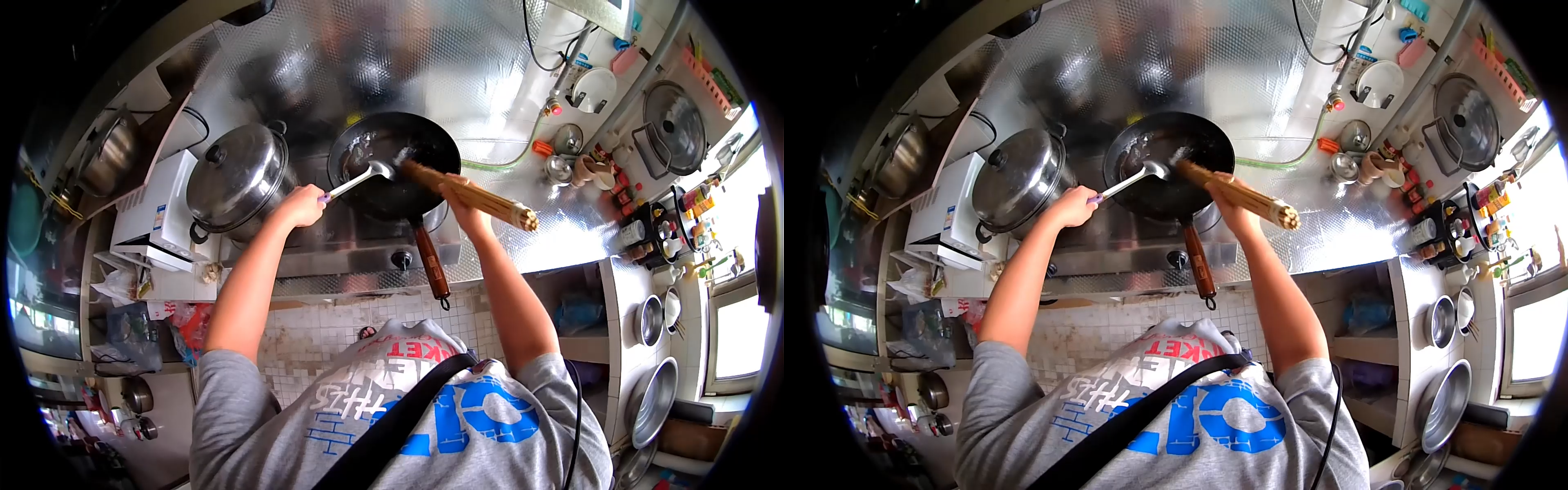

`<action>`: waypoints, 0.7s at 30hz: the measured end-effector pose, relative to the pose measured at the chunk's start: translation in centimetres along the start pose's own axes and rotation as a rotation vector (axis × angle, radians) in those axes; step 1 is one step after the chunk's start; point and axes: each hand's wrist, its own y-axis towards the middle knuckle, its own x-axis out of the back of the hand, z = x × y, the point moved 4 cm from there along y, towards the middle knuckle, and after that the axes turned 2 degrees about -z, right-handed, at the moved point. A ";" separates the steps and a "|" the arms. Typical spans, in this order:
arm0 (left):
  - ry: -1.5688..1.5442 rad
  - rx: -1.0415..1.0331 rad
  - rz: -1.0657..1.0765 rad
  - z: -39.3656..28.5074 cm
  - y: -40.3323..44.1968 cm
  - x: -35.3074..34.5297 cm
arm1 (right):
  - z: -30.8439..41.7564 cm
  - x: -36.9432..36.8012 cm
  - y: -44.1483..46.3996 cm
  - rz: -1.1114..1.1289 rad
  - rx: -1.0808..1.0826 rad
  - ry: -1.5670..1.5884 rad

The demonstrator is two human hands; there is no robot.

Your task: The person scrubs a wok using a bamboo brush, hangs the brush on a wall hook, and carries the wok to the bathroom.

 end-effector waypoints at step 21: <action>0.330 -0.277 -0.275 0.2 -1.3 -0.1 | -2.7 -0.9 2.0 0.098 -0.419 0.420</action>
